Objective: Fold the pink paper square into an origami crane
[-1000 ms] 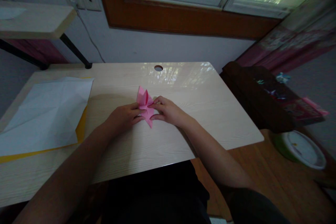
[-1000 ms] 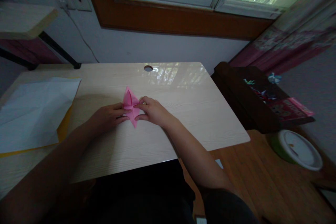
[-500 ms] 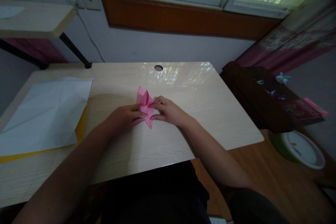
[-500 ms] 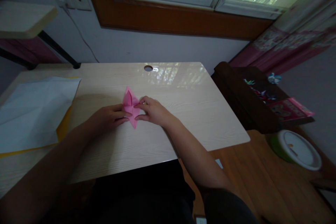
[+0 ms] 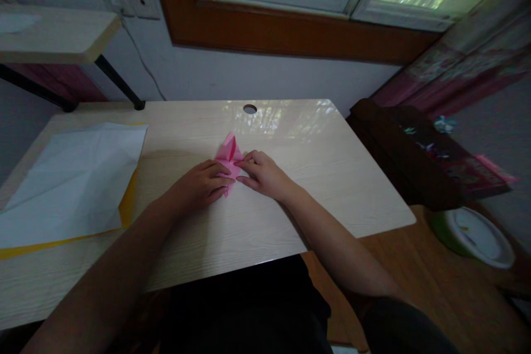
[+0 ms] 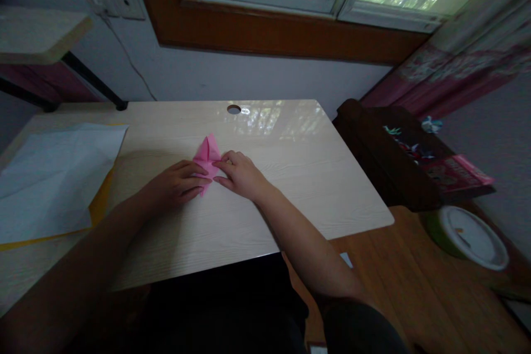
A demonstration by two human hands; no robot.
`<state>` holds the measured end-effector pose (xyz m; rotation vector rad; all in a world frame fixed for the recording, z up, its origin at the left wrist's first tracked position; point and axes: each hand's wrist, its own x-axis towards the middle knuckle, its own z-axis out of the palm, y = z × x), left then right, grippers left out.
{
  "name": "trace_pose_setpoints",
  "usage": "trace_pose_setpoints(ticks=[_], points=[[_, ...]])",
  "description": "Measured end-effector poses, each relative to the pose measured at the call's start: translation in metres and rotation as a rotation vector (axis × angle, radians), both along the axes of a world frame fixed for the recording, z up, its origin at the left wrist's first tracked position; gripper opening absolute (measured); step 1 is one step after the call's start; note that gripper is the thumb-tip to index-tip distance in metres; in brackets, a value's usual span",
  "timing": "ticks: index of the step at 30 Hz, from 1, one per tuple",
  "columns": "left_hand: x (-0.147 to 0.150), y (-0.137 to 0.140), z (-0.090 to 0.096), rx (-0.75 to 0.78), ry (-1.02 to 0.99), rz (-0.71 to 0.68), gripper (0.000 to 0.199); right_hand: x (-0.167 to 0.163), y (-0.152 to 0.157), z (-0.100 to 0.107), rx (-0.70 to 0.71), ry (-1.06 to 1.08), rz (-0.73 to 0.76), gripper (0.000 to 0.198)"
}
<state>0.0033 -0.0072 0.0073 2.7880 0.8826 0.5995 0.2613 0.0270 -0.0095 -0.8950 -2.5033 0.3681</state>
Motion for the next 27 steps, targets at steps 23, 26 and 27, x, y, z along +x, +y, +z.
trace_pose_setpoints(ticks=[23, 26, 27], points=[[0.002, -0.005, 0.005, -0.374, -0.342, 0.093, 0.023, 0.005, 0.01, 0.003, -0.198, 0.33, -0.13, 0.01], [-0.002, 0.003, -0.004, -0.33, -0.449, 0.397, 0.026, 0.005, 0.008, 0.002, -0.241, 0.367, -0.105, 0.01], [-0.004, 0.006, -0.008, -0.306, -0.455, 0.47, 0.027, 0.004, 0.008, 0.002, -0.242, 0.378, -0.101, 0.01]])
